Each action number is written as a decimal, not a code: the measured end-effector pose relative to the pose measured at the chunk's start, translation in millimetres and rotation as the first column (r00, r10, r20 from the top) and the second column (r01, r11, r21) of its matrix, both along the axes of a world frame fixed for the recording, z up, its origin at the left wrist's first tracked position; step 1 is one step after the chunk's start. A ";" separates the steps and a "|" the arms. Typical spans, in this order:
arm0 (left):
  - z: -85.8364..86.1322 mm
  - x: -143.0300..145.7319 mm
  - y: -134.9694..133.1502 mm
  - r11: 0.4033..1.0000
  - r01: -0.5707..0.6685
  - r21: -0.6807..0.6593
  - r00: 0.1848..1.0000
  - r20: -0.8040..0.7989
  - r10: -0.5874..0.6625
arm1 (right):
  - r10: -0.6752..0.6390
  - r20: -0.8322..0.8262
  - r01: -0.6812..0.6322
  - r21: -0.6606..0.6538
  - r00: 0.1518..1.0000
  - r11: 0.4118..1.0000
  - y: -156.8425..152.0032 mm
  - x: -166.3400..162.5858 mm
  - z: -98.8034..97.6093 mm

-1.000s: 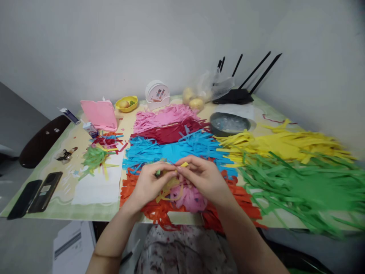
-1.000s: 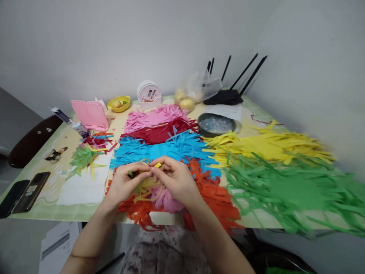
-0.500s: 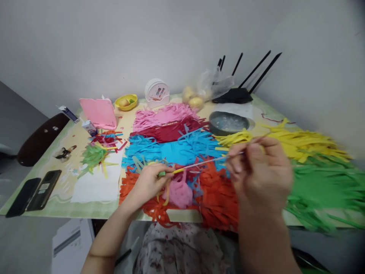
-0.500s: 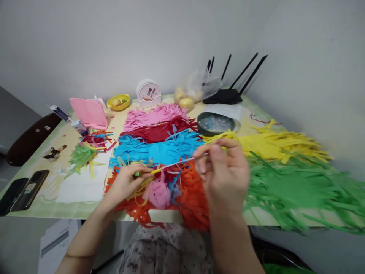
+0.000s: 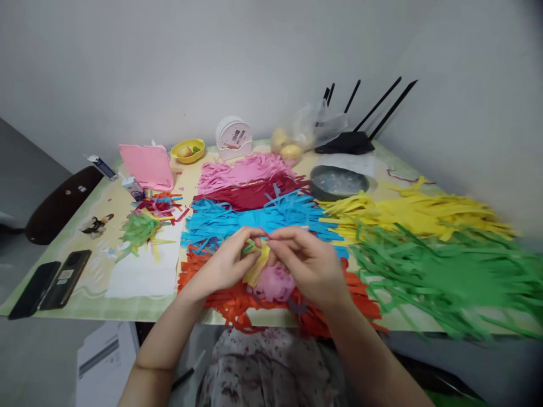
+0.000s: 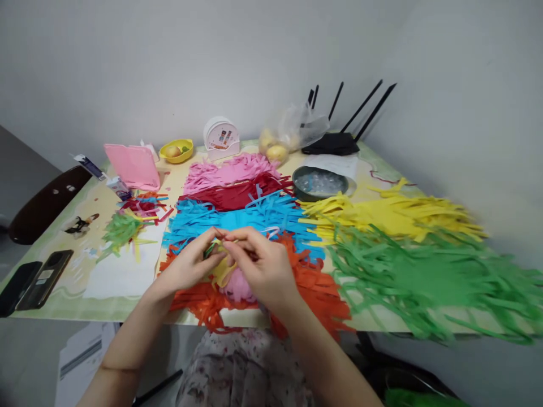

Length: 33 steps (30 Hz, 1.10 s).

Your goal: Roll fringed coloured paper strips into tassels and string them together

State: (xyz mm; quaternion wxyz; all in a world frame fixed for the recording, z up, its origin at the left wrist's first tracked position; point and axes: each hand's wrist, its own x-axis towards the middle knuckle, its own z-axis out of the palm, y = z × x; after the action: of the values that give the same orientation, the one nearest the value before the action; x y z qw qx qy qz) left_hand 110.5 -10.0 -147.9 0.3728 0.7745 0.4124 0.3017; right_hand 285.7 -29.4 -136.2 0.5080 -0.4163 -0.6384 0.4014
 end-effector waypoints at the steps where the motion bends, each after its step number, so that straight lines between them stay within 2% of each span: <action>1: -0.6 0.9 0.1 1.000 0.016 -0.022 1.000 0.000 -0.016 | 0.033 0.006 -0.033 -0.001 0.999 0.999 1.6 -3.9 -1.5; 4: -2.2 0.8 0.5 0.995 0.061 -0.085 0.998 0.017 -0.060 | 0.116 0.025 -0.117 0.018 0.993 0.993 6.1 -8.1 -3.9; 7: 0.0 -1.1 0.2 0.983 0.116 -0.139 0.987 0.127 -0.098 | 0.136 0.052 -0.138 0.039 0.989 0.990 8.3 -7.1 -4.6; 11: 4.9 -2.4 -1.2 0.972 0.105 -0.212 0.967 0.249 -0.050 | 0.175 0.073 -0.177 0.025 0.982 0.984 7.8 -5.5 -4.4; 16: 4.3 -0.9 -2.9 0.971 0.101 -0.214 0.959 0.282 -0.038 | 0.089 0.206 -0.110 0.090 0.974 0.990 7.8 -5.7 -1.5; 18: 2.8 -0.8 -4.2 0.983 0.044 -0.178 0.965 0.263 0.004 | 0.027 0.238 -0.057 0.121 0.971 0.991 8.6 -5.5 -1.7; 20: 2.1 -1.8 -6.2 0.991 -0.110 -0.076 0.967 0.221 0.124 | -0.074 0.236 0.039 0.149 0.969 0.988 9.5 -5.0 -3.6; 22: 2.5 -3.8 -8.1 0.963 -0.262 0.064 0.950 0.193 0.246 | -0.151 0.206 0.119 0.160 0.967 0.980 9.7 -4.1 -6.3; 24: 3.3 -6.5 -9.1 0.933 -0.338 0.126 0.930 0.198 0.310 | -0.180 0.149 0.159 0.146 0.972 0.976 8.9 -2.9 -8.4; 28: 1.9 -11.4 -8.7 0.912 -0.410 -0.002 0.861 0.329 0.388 | -0.193 0.043 0.190 0.078 0.980 0.979 3.7 -1.0 -8.9; 33: -2.8 -10.0 -10.1 0.907 -0.414 -0.076 0.839 0.355 0.413 | -0.070 0.076 0.070 -0.004 0.995 0.998 -3.4 -6.1 -8.2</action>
State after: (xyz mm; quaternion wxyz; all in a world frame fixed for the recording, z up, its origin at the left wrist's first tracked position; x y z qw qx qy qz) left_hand 100.5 -20.1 -150.7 0.3671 0.5986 0.4929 0.5137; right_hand 279.6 -32.8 -144.5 0.4958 -0.4551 -0.6409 0.3692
